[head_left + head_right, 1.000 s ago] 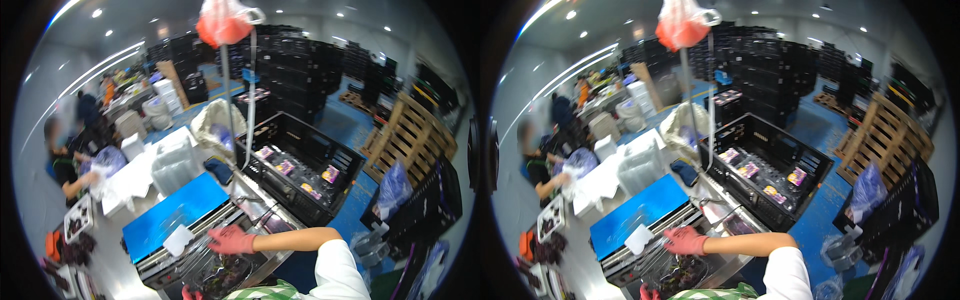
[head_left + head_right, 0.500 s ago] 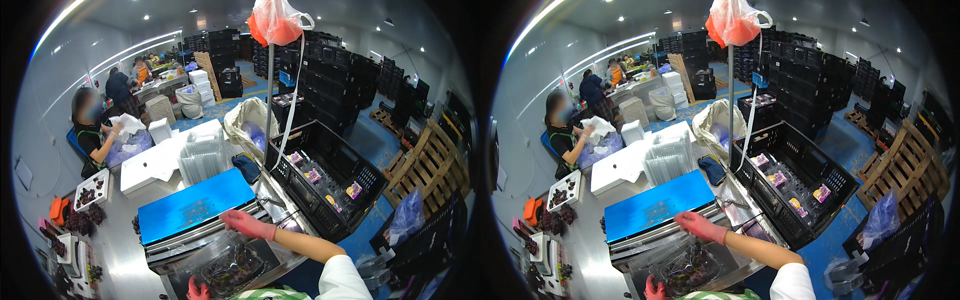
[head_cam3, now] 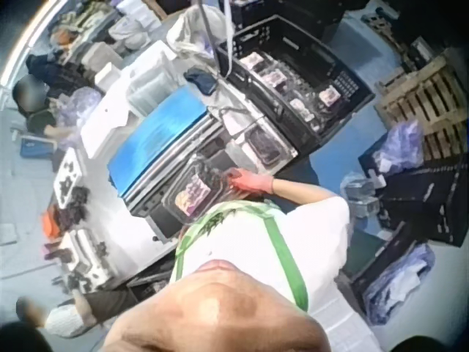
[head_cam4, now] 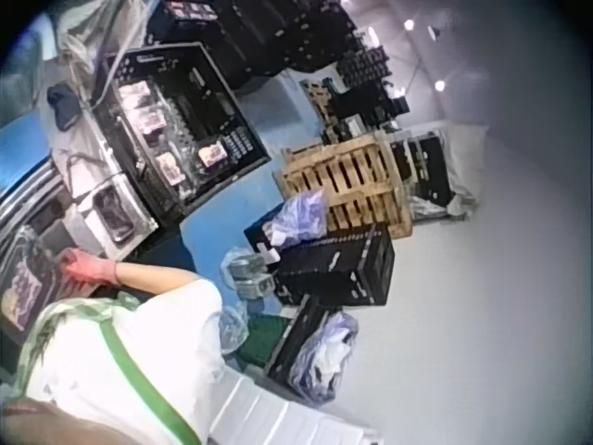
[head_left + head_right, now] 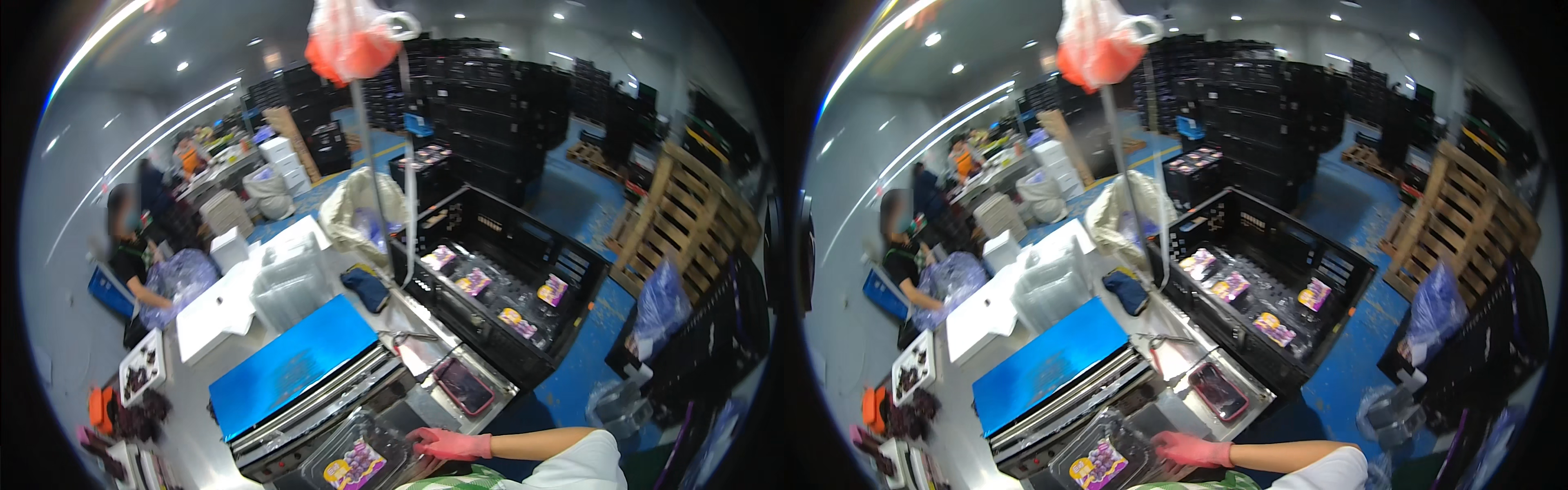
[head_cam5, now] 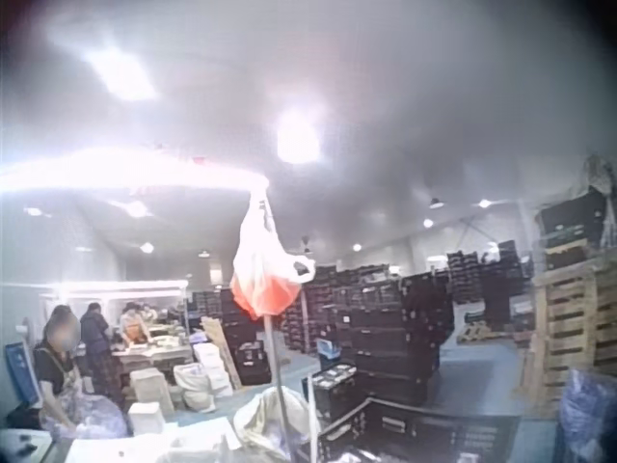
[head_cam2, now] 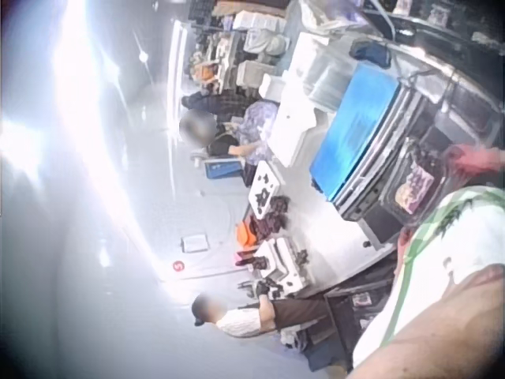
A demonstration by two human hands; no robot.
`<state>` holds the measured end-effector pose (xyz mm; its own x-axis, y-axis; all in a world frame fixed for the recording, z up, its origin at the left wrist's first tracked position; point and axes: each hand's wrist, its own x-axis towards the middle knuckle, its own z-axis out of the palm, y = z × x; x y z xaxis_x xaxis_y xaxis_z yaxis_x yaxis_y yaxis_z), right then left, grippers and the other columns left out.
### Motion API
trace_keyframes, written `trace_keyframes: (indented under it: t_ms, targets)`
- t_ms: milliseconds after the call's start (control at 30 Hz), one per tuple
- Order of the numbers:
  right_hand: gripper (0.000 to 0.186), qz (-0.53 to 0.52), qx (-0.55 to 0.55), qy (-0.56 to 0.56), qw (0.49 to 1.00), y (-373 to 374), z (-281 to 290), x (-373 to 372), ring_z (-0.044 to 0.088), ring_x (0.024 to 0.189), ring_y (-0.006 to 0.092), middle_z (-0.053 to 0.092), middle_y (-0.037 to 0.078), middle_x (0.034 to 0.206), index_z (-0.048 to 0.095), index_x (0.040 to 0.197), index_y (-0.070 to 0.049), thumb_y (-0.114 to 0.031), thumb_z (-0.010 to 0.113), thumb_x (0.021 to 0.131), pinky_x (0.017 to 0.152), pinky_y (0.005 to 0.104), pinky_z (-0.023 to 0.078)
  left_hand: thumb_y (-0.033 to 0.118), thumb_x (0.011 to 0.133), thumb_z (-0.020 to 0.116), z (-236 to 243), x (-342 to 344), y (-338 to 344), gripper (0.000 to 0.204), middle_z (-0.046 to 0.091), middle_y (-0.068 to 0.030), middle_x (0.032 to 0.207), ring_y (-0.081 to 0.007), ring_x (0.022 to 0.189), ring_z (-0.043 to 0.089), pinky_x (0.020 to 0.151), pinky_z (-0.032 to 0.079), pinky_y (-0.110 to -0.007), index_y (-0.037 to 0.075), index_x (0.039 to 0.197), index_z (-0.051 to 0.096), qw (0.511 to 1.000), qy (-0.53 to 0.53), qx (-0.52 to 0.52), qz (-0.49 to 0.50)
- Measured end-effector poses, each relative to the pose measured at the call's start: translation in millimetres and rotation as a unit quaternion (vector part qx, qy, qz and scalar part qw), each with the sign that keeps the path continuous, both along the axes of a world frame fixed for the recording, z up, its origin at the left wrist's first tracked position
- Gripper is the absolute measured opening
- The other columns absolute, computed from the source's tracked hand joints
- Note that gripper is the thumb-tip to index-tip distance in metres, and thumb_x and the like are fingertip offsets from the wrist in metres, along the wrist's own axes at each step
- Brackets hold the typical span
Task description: The person places grape bunches into clear plastic containers, seals them with a vacuum sealer, and stacks the finished packages in a crate. The person also uses shears to trim grape stems and handles empty containers and trays during the process.
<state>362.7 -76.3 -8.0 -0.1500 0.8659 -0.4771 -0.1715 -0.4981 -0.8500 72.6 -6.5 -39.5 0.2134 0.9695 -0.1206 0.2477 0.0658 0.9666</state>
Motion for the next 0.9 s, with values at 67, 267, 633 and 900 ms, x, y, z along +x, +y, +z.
trace_keyframes:
  t_ms: [67,267,633,900]
  targets:
    - [0.029,-0.015,-0.003,-0.002,1.000,-6,-7,-5,0.056,0.076,0.0131,0.054,0.007,0.094,0.042,0.110,-0.003,-0.023,0.048,0.090,0.064,0.0284,0.049,0.018,0.086,0.055,3,4,2,0.024,0.060,-0.0131,0.095,-0.0240,0.087,0.057,0.080,0.047,-0.035,0.000,0.101,0.057,0.999,0.030,0.030,-0.012]
    - [0.013,-0.043,0.035,0.024,0.998,2,-22,-12,0.051,0.063,0.0103,0.050,0.002,0.078,0.041,0.094,-0.007,-0.013,0.048,0.084,0.052,0.0242,0.043,0.018,0.086,0.054,13,14,-1,0.023,0.060,-0.0121,0.095,-0.0232,0.087,0.057,0.080,0.047,-0.034,0.001,0.101,0.057,0.990,0.089,0.092,-0.065]
    - [0.014,-0.125,0.118,-0.043,0.984,2,-41,-30,0.051,0.055,0.0130,0.051,0.003,0.068,0.049,0.091,-0.006,-0.009,0.047,0.077,0.049,0.0285,0.041,0.017,0.087,0.053,15,0,-32,0.022,0.059,-0.0103,0.094,-0.0219,0.087,0.056,0.081,0.047,-0.034,0.001,0.101,0.057,0.961,0.121,0.166,-0.185]
    - [0.015,-0.237,0.215,-0.181,0.930,-35,-36,-59,0.048,0.055,0.0179,0.051,0.007,0.063,0.048,0.079,-0.003,-0.018,0.047,0.081,0.051,0.0326,0.038,0.016,0.087,0.051,-37,-83,-46,0.021,0.059,-0.0077,0.095,-0.0199,0.089,0.055,0.082,0.046,-0.034,0.002,0.102,0.056,0.972,-0.067,0.008,-0.226]
